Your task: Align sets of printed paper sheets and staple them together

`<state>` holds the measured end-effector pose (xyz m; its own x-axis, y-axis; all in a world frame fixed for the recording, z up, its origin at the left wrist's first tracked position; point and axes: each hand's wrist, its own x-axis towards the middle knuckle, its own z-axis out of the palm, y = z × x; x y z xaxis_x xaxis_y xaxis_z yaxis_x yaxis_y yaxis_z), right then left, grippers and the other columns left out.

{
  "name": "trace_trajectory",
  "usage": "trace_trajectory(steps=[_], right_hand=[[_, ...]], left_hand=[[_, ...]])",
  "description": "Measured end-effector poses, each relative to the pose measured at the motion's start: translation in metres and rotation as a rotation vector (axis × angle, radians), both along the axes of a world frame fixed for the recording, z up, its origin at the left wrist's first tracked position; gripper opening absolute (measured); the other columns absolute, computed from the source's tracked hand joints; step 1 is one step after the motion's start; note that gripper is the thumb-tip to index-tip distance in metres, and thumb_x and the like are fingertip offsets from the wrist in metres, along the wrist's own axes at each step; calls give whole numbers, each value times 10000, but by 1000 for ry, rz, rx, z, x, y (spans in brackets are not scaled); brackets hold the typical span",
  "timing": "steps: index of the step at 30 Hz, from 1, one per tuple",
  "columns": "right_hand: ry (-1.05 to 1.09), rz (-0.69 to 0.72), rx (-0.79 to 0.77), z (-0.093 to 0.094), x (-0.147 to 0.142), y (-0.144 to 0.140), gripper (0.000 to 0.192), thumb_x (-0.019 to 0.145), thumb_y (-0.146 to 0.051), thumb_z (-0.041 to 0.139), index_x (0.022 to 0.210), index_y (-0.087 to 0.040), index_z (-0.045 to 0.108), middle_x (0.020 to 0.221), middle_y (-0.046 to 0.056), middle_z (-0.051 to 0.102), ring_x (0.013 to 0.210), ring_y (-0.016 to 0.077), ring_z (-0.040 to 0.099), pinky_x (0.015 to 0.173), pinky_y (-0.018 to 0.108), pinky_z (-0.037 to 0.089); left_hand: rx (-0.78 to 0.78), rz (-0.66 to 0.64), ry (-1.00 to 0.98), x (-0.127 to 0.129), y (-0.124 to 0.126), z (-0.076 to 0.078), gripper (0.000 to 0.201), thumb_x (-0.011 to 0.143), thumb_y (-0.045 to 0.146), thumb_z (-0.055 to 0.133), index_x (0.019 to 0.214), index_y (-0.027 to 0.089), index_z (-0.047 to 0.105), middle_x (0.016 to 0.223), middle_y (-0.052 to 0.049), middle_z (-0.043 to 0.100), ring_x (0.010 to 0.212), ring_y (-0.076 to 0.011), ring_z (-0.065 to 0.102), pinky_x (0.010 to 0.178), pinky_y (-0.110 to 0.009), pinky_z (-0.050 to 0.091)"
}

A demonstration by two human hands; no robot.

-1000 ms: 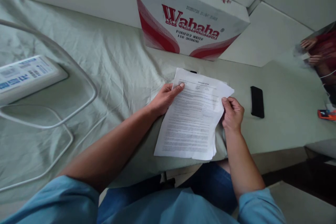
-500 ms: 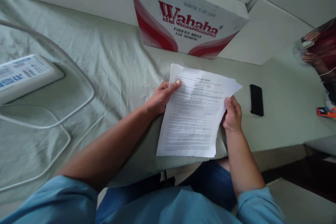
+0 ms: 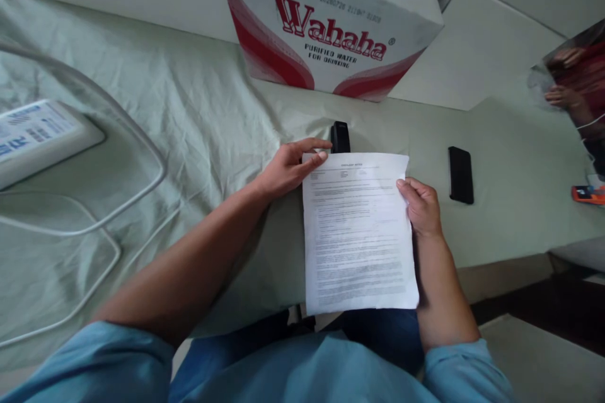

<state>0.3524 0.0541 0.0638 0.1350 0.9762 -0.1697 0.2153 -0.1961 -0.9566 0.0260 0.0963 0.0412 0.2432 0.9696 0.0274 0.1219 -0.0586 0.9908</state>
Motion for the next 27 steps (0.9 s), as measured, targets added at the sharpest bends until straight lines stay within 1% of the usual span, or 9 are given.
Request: trace_trajectory(steps=[2,4,7,10,16,18,22,24,27], right_hand=[[20,4,-59,3,1,0,507,761,-641,917,654,-223,652,608,-35,509,570,119,386,555,297,278],[27,36,-131,4,2,1,497,721,-640,933,658,-221,674,607,-31,538,571,124,406,556,294,299],[13,131,-208,3,4,1,500,698,-626,954,645,-216,673,624,-21,576,605,137,448,585,296,350],[-22,189,-175,-2,6,2,493,766,-644,916,682,-212,693,673,-13,603,657,145,471,622,296,375],[-57,92,-4,-12,6,7,516,839,-617,868,649,-225,591,635,-42,499,643,125,401,621,288,337],[-89,112,-31,-12,6,8,506,826,-621,862,653,-229,592,624,-42,495,624,124,400,599,289,336],[-171,196,-179,-9,6,9,483,775,-655,842,678,-231,631,608,-35,514,579,126,411,530,283,323],[-205,203,-224,-9,7,10,472,755,-657,832,694,-230,640,609,-35,520,568,124,410,510,278,312],[-241,174,-203,-15,9,13,451,779,-648,794,717,-228,643,628,-31,534,577,124,416,518,277,313]], left_hand=[[85,-32,138,-1,1,1,562,1005,634,652,1232,156,840,1108,-108,859,858,-219,765,770,-302,577],[129,-63,235,0,2,2,448,1015,521,604,1118,163,854,1062,-88,865,907,-229,778,851,-314,591],[129,-77,340,1,3,3,409,992,442,553,1051,171,853,957,-66,859,850,-220,773,829,-315,584],[130,-93,413,1,4,3,417,965,430,537,1026,172,859,932,-73,856,829,-224,773,792,-323,564],[167,-192,433,-1,6,3,393,953,395,530,990,185,860,934,-68,854,820,-215,768,838,-335,576],[152,-221,427,-3,6,5,391,953,397,540,1000,184,864,930,-59,854,815,-211,766,844,-329,578],[104,-296,419,-4,5,10,351,947,374,579,1004,199,878,915,-30,859,805,-197,765,847,-308,579],[84,-277,441,-1,5,11,324,938,341,602,1019,208,886,938,-29,866,815,-198,770,859,-308,580],[61,-128,525,5,6,9,323,914,296,643,1098,202,892,928,-46,855,798,-203,756,841,-318,576]])
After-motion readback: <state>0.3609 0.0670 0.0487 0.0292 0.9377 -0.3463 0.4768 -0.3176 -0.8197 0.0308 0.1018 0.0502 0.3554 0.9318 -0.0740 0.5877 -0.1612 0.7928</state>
